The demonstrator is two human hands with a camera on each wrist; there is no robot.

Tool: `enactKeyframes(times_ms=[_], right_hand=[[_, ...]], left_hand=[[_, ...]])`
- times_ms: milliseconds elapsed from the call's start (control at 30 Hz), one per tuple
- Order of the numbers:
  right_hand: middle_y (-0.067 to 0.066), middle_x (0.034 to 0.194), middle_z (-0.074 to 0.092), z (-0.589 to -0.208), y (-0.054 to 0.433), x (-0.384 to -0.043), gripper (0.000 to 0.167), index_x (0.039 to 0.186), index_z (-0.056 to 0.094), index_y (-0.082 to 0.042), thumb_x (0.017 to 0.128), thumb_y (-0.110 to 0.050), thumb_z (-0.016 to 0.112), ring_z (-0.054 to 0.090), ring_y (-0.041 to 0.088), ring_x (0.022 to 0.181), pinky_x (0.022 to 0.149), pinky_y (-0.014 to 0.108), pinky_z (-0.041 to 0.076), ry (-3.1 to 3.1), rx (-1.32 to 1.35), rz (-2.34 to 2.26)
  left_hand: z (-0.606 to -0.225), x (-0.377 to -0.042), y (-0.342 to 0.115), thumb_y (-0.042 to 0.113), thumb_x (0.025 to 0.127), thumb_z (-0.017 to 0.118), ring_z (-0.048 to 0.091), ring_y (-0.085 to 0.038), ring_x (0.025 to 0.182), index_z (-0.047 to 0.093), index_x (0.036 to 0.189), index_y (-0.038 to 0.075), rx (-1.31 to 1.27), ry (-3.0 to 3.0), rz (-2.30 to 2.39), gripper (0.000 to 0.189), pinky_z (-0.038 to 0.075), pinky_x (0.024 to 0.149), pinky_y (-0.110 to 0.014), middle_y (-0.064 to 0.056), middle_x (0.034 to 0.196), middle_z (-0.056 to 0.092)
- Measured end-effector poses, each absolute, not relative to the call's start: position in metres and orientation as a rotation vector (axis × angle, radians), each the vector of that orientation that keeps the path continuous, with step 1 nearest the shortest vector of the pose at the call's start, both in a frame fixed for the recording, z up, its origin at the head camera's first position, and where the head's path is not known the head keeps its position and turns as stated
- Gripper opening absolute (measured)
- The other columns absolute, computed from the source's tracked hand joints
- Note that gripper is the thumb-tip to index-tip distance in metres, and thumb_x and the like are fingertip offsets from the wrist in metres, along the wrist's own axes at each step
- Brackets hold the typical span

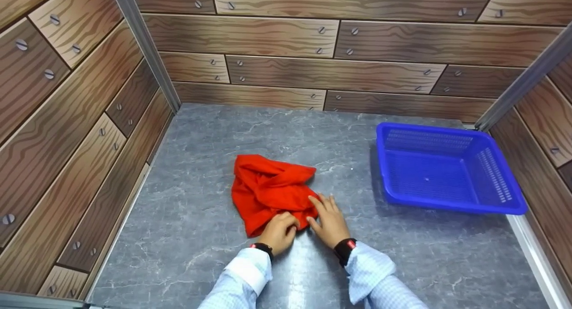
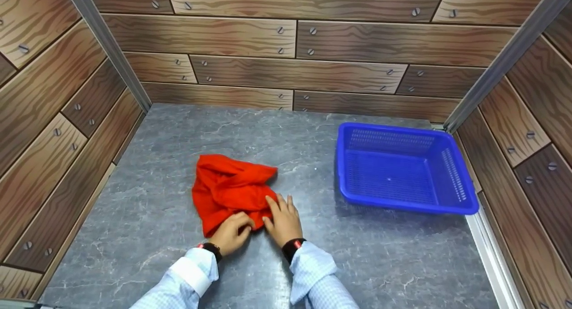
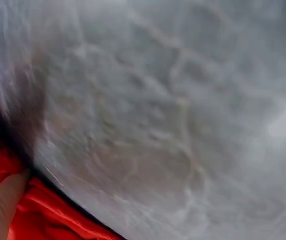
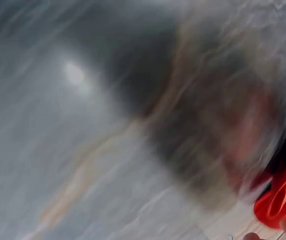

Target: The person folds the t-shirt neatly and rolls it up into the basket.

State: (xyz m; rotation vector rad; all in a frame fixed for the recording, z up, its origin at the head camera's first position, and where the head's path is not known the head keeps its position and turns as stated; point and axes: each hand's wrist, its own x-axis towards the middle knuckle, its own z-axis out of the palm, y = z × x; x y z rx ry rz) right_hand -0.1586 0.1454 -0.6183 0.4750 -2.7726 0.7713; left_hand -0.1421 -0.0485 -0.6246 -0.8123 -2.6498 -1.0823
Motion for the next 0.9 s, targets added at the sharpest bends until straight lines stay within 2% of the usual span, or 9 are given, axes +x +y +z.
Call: enactKeyframes(times_ms=[133,400,567,733,900], right_hand=[[0.018,0.139,0.057,-0.624,0.136,-0.157,0.056,0.135,0.057,-0.009,0.083,-0.022,0.075,0.043,0.057,0.129,0.099,0.065,0.042,-2.817,0.503,0.716],[0.012,0.127,0.066,-0.626,0.125,-0.16,0.041,0.126,0.065,-0.012,0.087,-0.022,0.071,0.052,0.051,0.124,0.099,0.061,0.044,-2.904,0.428,0.602],[0.011,0.121,0.069,-0.622,0.126,-0.163,0.03,0.117,0.072,-0.011,0.088,-0.02,0.069,0.056,0.048,0.119,0.096,0.06,0.045,-2.898,0.393,0.619],[0.013,0.114,0.071,-0.617,0.131,-0.167,0.02,0.106,0.074,-0.007,0.09,-0.017,0.067,0.059,0.044,0.116,0.097,0.057,0.046,-2.855,0.397,0.684],[0.015,0.104,0.071,-0.609,0.138,-0.168,0.014,0.101,0.07,-0.003,0.092,-0.012,0.064,0.065,0.037,0.102,0.091,0.048,0.051,-2.79,0.432,0.807]], left_hand=[[-0.625,-0.136,-0.052,0.003,0.085,0.064,0.061,-0.02,0.084,0.069,0.088,0.011,-0.835,-2.696,-1.104,0.01,0.05,0.08,-0.03,-0.001,0.086,0.065],[-0.626,-0.134,-0.057,0.005,0.084,0.065,0.062,-0.019,0.085,0.07,0.087,0.012,-0.835,-2.719,-1.119,0.01,0.05,0.081,-0.029,-0.001,0.085,0.066],[-0.622,-0.134,-0.057,0.008,0.085,0.062,0.064,-0.017,0.088,0.072,0.098,0.014,-0.802,-2.739,-1.115,0.017,0.051,0.082,-0.029,0.0,0.093,0.068],[-0.621,-0.137,-0.069,0.005,0.082,0.06,0.064,-0.015,0.087,0.069,0.113,0.015,-0.627,-2.596,-1.108,0.034,0.053,0.076,-0.028,-0.001,0.102,0.067],[-0.624,-0.144,-0.09,-0.002,0.076,0.061,0.06,-0.022,0.086,0.061,0.121,0.008,-0.268,-2.408,-1.054,0.046,0.052,0.073,-0.035,-0.01,0.109,0.058]])
